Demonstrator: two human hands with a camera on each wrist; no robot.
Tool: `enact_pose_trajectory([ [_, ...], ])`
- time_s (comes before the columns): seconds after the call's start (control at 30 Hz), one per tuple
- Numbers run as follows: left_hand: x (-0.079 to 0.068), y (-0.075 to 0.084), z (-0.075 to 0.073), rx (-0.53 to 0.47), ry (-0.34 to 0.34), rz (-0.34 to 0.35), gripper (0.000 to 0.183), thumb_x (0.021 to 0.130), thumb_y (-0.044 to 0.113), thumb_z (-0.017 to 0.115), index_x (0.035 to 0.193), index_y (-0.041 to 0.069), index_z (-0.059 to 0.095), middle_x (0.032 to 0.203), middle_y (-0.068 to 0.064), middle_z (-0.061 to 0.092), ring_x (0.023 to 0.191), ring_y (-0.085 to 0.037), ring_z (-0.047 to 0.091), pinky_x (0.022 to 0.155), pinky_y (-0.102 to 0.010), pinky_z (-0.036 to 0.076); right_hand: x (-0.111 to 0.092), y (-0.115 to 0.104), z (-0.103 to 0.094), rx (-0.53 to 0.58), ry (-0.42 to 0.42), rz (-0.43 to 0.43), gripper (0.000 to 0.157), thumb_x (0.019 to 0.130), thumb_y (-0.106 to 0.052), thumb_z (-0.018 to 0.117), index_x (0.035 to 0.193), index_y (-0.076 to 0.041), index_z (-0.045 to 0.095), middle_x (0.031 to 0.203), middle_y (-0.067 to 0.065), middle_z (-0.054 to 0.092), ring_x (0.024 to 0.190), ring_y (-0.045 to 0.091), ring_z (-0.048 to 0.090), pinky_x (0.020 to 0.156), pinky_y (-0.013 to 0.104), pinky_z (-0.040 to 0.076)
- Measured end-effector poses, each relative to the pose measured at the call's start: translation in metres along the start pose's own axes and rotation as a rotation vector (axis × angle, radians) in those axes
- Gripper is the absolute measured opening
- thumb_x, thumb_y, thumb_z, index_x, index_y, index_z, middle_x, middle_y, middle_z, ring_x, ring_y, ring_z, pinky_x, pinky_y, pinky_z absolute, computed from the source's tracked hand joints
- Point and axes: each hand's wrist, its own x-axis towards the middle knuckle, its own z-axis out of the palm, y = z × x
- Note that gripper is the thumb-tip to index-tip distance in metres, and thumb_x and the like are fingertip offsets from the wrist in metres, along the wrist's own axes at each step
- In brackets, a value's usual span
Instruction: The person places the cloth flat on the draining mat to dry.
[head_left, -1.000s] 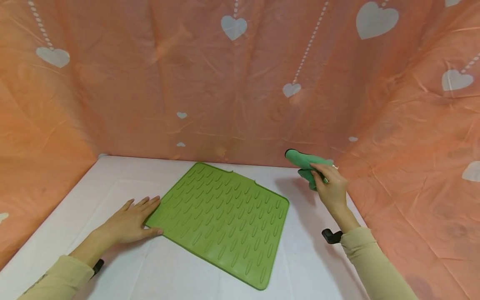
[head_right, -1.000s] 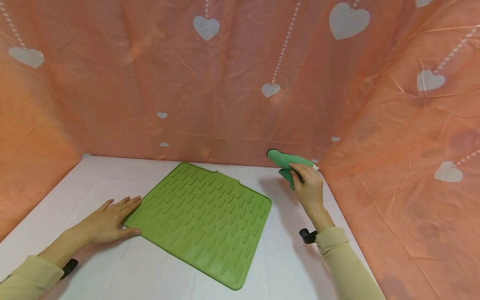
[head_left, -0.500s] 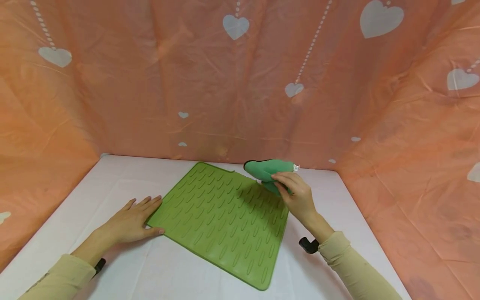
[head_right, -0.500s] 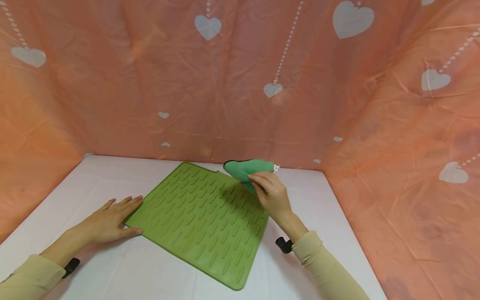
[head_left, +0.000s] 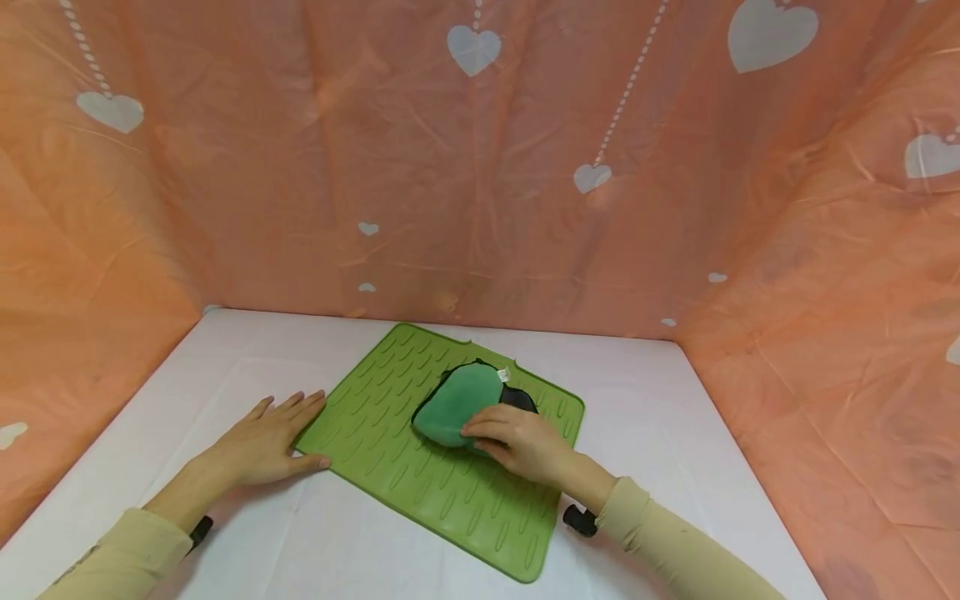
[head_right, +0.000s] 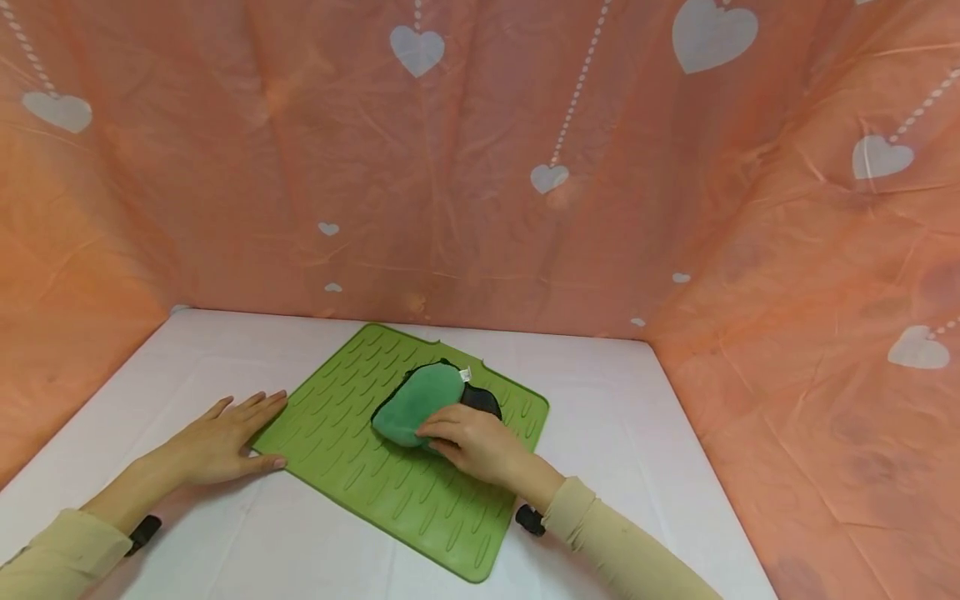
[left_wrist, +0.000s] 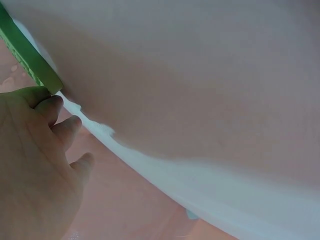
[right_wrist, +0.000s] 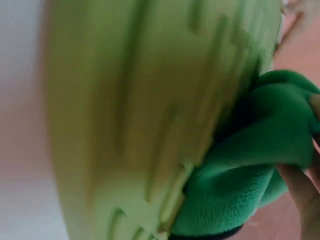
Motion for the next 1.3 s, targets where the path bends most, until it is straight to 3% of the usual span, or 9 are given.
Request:
enact_pose_trajectory([
  [0.17,0.001,0.000,0.001,0.000,-0.001,0.003,0.101,0.078,0.077,0.049,0.145,0.004,0.036,0.149,-0.013,0.037,0.135,-0.039,0.033,0.106,-0.064,0.020,-0.004,-0.010,0.009,0.015,-0.267,0.028,0.030,0.089,-0.022,0.068,0.119,-0.022,0.067,0.120,-0.008,0.063,0.117,0.010,0.054,0.095,0.025,0.046],
  [0.33,0.003,-0.001,0.001,-0.011,-0.004,0.010,0.102,0.077,0.077,0.051,0.145,0.003,0.036,0.149,-0.015,0.036,0.135,-0.040,0.033,0.106,-0.064,0.021,-0.003,-0.014,0.010,0.020,-0.341,0.063,0.032,0.091,-0.029,0.064,0.123,-0.024,0.064,0.125,-0.010,0.060,0.122,0.012,0.050,0.100,0.028,0.043],
  [0.43,0.006,-0.001,-0.002,-0.031,-0.017,0.013,0.102,0.076,0.076,0.053,0.145,0.002,0.035,0.150,-0.015,0.033,0.136,-0.041,0.031,0.106,-0.064,0.021,-0.003,-0.013,0.006,0.082,-0.293,0.088,0.033,0.092,-0.027,0.064,0.124,-0.022,0.063,0.128,-0.008,0.058,0.123,0.012,0.049,0.101,0.029,0.042],
  [0.6,0.016,0.006,-0.007,-0.112,-0.023,0.013,0.099,0.076,0.069,0.061,0.145,0.003,0.036,0.152,-0.015,0.029,0.137,-0.041,0.028,0.106,-0.064,0.021,-0.007,-0.006,-0.001,0.164,-0.085,0.102,0.031,0.091,-0.019,0.065,0.121,-0.014,0.064,0.128,-0.001,0.058,0.122,0.015,0.049,0.101,0.032,0.042],
  [0.7,0.029,0.015,-0.008,-0.165,0.013,0.026,0.093,0.079,0.063,0.063,0.145,0.002,0.037,0.151,-0.015,0.031,0.135,-0.040,0.031,0.106,-0.062,0.024,-0.014,0.000,-0.004,0.165,0.012,0.144,0.029,0.090,-0.016,0.066,0.118,-0.011,0.066,0.126,0.001,0.058,0.120,0.017,0.051,0.099,0.034,0.043],
  [0.83,0.049,0.032,-0.008,-0.243,0.086,0.054,0.082,0.084,0.051,0.066,0.144,0.003,0.038,0.147,-0.016,0.038,0.129,-0.039,0.042,0.103,-0.057,0.034,-0.025,0.008,-0.011,0.181,0.068,0.264,0.029,0.090,-0.016,0.066,0.119,-0.010,0.065,0.127,0.002,0.058,0.121,0.019,0.051,0.098,0.038,0.044],
  [0.97,0.069,0.053,-0.005,-0.339,0.126,0.034,0.064,0.088,0.041,0.066,0.139,0.007,0.045,0.136,-0.014,0.051,0.119,-0.033,0.053,0.095,-0.051,0.045,-0.036,0.018,-0.018,0.190,0.090,0.424,0.034,0.090,-0.020,0.066,0.123,-0.013,0.063,0.127,0.001,0.058,0.121,0.020,0.052,0.098,0.042,0.045],
  [1.1,0.087,0.073,-0.005,-0.427,0.134,0.023,0.042,0.090,0.031,0.065,0.124,0.007,0.055,0.115,-0.010,0.061,0.101,-0.024,0.060,0.081,-0.043,0.051,-0.046,0.029,-0.024,0.232,0.064,0.583,0.037,0.090,-0.025,0.067,0.125,-0.016,0.062,0.126,-0.001,0.059,0.121,0.022,0.053,0.098,0.044,0.044],
  [1.3,0.109,0.095,-0.008,-0.493,0.135,0.019,0.027,0.090,0.028,0.066,0.108,0.008,0.061,0.097,-0.001,0.061,0.084,-0.014,0.058,0.068,-0.031,0.050,-0.056,0.042,-0.028,0.308,-0.054,0.673,0.037,0.088,-0.022,0.069,0.124,-0.015,0.063,0.124,0.000,0.060,0.118,0.025,0.054,0.095,0.048,0.046],
])
